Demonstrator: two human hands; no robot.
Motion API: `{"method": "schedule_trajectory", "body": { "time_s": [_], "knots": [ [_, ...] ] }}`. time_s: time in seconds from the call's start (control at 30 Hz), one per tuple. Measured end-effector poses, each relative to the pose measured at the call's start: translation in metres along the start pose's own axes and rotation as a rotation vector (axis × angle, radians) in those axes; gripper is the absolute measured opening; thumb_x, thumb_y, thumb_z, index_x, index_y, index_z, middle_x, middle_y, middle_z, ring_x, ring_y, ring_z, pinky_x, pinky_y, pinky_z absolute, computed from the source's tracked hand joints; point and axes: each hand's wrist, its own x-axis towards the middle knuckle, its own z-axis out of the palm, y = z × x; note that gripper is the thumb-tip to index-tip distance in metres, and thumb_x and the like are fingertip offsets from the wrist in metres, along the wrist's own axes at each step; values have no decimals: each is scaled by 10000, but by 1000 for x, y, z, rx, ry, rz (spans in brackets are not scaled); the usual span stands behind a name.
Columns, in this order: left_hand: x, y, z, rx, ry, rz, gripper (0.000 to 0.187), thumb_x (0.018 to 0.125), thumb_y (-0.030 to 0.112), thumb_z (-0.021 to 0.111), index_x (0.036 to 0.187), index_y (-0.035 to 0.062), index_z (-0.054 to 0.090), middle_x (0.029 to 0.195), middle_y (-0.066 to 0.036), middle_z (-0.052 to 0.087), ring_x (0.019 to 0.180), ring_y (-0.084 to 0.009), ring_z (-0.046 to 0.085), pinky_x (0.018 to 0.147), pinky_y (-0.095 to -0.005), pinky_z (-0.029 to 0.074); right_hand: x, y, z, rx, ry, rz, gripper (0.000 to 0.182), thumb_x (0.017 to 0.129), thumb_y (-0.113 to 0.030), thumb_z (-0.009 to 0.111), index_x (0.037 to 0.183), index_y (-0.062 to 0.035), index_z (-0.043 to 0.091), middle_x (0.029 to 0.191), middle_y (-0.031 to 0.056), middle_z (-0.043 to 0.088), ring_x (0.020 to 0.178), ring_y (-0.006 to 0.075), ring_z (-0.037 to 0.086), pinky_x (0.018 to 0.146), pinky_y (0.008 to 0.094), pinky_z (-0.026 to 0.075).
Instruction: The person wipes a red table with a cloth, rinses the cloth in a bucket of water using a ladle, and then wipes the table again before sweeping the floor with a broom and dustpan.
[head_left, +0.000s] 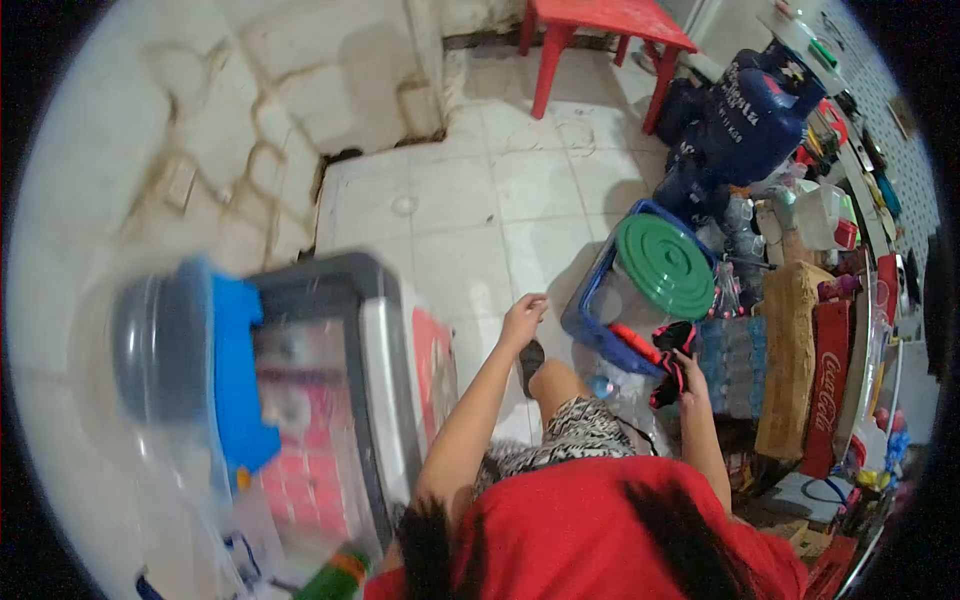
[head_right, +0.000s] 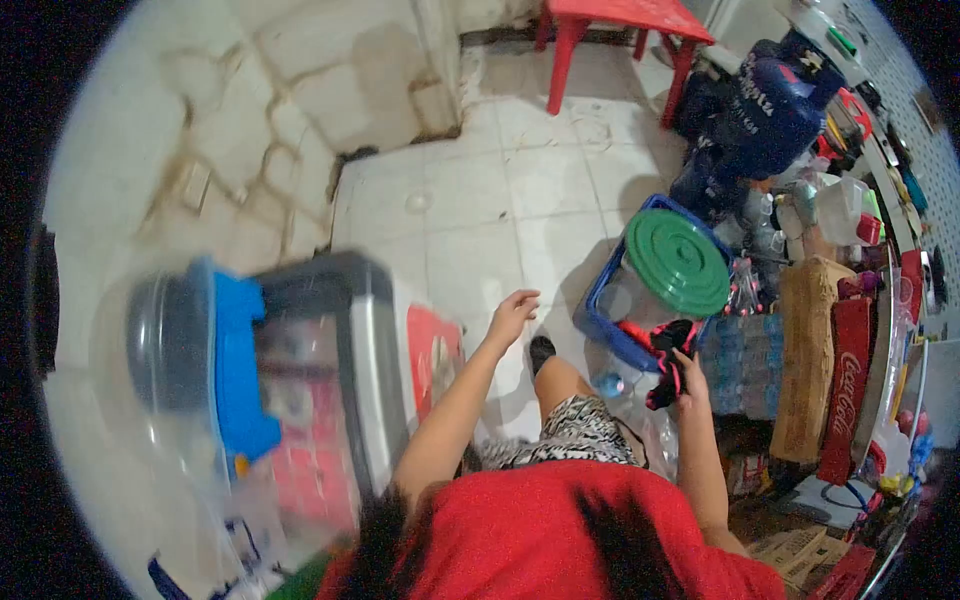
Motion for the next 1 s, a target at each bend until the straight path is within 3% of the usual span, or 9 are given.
{"method": "schedule_trajectory", "body": {
  "time_s": [0.03, 0.1, 0.17, 0.3, 0.5, 0.77, 0.93, 0.97, 1.0],
  "knots": [
    [12, 7, -2, 14, -28, 22, 274, 778, 197, 453, 1014, 58, 472, 931, -96, 514, 827, -157, 503, 692, -260, 411, 15, 13, 5, 35, 25, -35, 465, 667, -151, 575, 1075, -137, 353, 680, 30, 500, 452, 153, 477, 392, 251, 402],
    [22, 24, -17, 81, 19, -230, 255, 787, 147, 432, 1006, 21, 467, 947, -98, 507, 841, -162, 499, 701, -243, 410, 75, 23, 21, 64, 84, 255, 407, 691, -54, 529, 1065, -136, 391, 839, 42, 525, 711, 215, 514, 612, 336, 441],
    [58, -9, -59, 62, 95, -167, 237, 781, 159, 448, 963, 14, 494, 874, -73, 529, 780, -123, 500, 665, -221, 410, 164, 59, 44, 176, 87, 186, 421, 693, -7, 496, 1081, -123, 384, 889, 69, 522, 779, 238, 517, 697, 369, 433],
    [128, -7, -115, 266, 282, -424, 251, 747, 146, 469, 963, 21, 500, 889, -105, 538, 747, -139, 519, 608, -244, 431, 244, -41, 163, 220, -89, 170, 431, 700, 41, 433, 1100, -95, 346, 940, 106, 511, 823, 245, 526, 701, 366, 450],
    [186, -16, -195, 250, 554, -350, 253, 724, 175, 494, 916, 11, 518, 750, -97, 557, 639, -157, 525, 557, -250, 419, 352, -113, 249, 69, -307, 110, 460, 679, 19, 499, 1108, -87, 372, 940, 78, 508, 825, 191, 518, 697, 306, 442],
    [369, 8, -234, 385, 402, -827, 308, 761, 256, 440, 910, -9, 489, 687, -101, 529, 603, -176, 512, 468, -288, 428, 464, -184, 247, 283, -25, 228, 328, 720, -158, 515, 1014, -38, 430, 866, 99, 543, 744, 215, 541, 684, 328, 446],
    [604, 8, -180, 803, -5, -531, 328, 745, 255, 425, 928, -10, 486, 729, -142, 542, 625, -243, 530, 563, -340, 447, 508, -235, 196, 563, 206, 292, 245, 705, -207, 531, 880, -36, 533, 831, 95, 574, 745, 220, 553, 705, 326, 438],
    [651, -14, -178, 994, -167, -90, 307, 742, 243, 422, 921, 9, 507, 755, -144, 548, 679, -243, 534, 583, -313, 435, 515, -242, 188, 578, 209, 243, 253, 694, -236, 543, 851, -37, 549, 823, 91, 578, 734, 223, 555, 705, 328, 437],
    [691, 17, -135, 880, -81, -333, 291, 741, 243, 419, 899, 23, 528, 777, -140, 551, 726, -229, 530, 616, -313, 419, 520, -252, 185, 581, 253, 223, 249, 693, -244, 544, 839, -43, 555, 818, 88, 580, 729, 222, 556, 705, 331, 437]
  ]
}}
